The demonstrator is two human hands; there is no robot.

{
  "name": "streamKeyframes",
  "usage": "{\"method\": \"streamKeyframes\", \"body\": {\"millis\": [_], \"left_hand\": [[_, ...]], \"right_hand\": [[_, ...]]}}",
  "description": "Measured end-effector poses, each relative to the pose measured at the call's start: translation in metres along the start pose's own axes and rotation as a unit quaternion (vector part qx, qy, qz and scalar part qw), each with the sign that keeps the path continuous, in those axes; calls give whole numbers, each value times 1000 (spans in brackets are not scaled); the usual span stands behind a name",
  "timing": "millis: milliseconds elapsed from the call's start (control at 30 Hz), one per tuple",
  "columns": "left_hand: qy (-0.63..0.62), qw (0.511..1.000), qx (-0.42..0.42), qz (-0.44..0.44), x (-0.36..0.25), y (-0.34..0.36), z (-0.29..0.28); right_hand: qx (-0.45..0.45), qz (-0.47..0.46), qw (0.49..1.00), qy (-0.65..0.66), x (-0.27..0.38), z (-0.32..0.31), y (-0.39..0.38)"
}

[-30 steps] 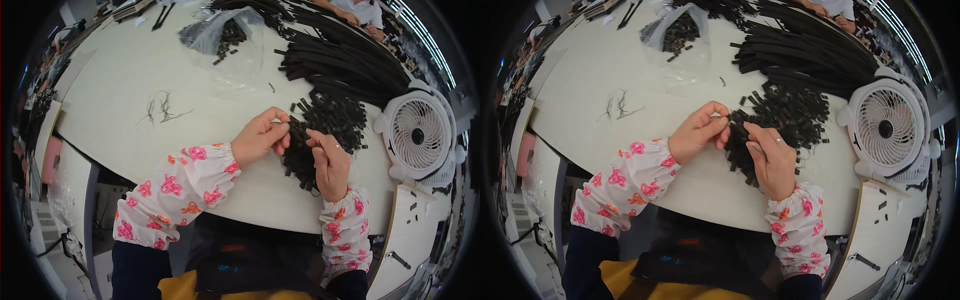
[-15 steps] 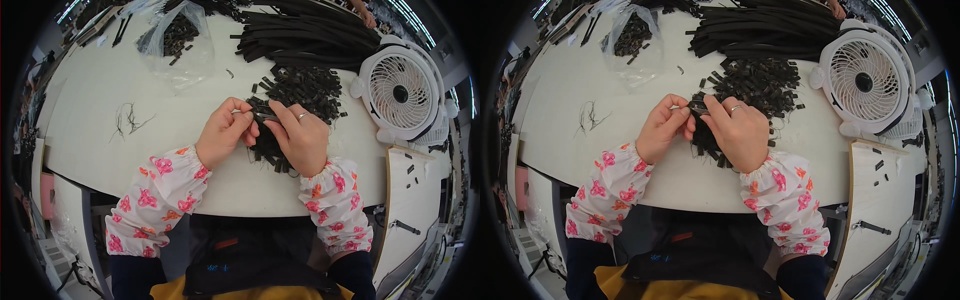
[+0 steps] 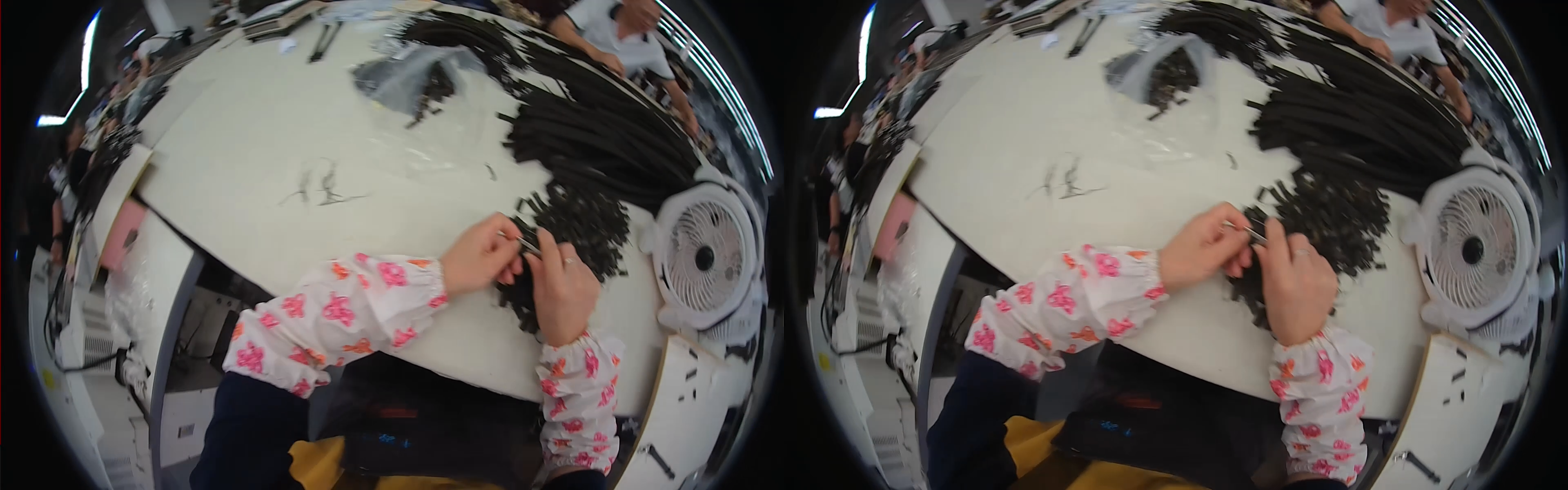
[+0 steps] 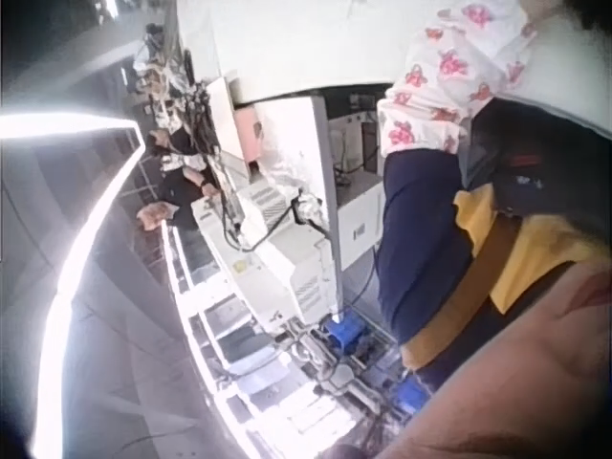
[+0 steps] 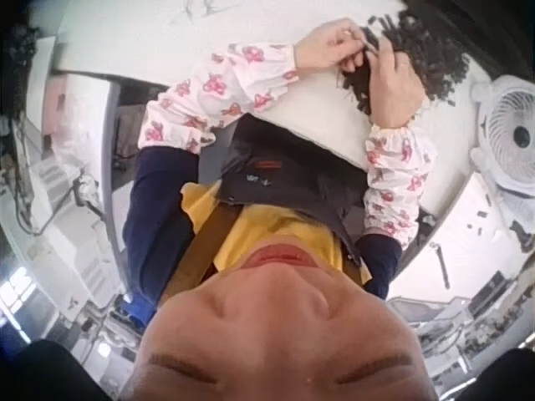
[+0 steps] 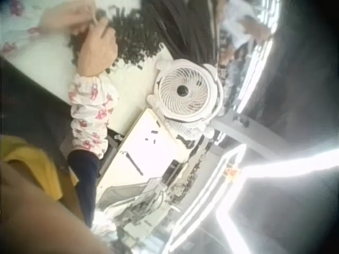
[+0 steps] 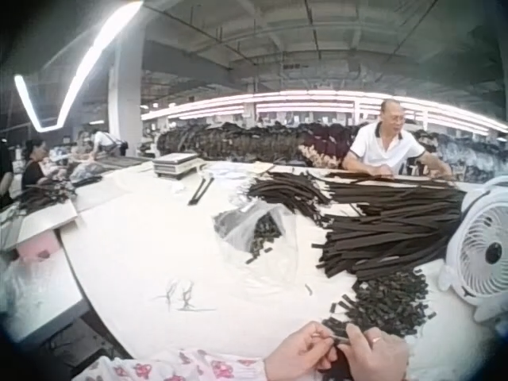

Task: Use scissors to trim excess threads or material from small black leather straps or components.

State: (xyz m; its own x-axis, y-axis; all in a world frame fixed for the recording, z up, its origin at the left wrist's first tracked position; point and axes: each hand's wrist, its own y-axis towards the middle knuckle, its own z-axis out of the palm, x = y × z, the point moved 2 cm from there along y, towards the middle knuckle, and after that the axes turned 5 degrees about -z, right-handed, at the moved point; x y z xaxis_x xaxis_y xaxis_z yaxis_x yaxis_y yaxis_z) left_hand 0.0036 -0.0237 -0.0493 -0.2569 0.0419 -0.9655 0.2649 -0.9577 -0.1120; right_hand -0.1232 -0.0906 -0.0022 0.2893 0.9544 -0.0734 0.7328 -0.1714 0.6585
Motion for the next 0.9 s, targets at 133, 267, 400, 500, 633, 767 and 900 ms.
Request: {"method": "streamKeyframes", "body": {"millis": [133,267,400,500,633,767,900], "left_hand": [[-13,994,98,43,23,31,26],[-15,996,91,18,25,31,15],[-14,988,156,-8,20,32,7],[-24,978,207,-25,20,38,6],[-14,975,221,-30,19,31,5],[123,977,167,46,16,19,8],[117,977,169,54,12,31,23]], "right_hand": [[23,9,998,-64,-21,-5,-24],[36,63,987,143,-31,5,-29],[-12,154,924,350,-31,7,-25],[61,81,925,366,-31,10,-19],[38,50,945,322,-33,10,-24],[72,80,944,313,-38,12,-28],[10,193,924,330,-43,5,-34]]}}
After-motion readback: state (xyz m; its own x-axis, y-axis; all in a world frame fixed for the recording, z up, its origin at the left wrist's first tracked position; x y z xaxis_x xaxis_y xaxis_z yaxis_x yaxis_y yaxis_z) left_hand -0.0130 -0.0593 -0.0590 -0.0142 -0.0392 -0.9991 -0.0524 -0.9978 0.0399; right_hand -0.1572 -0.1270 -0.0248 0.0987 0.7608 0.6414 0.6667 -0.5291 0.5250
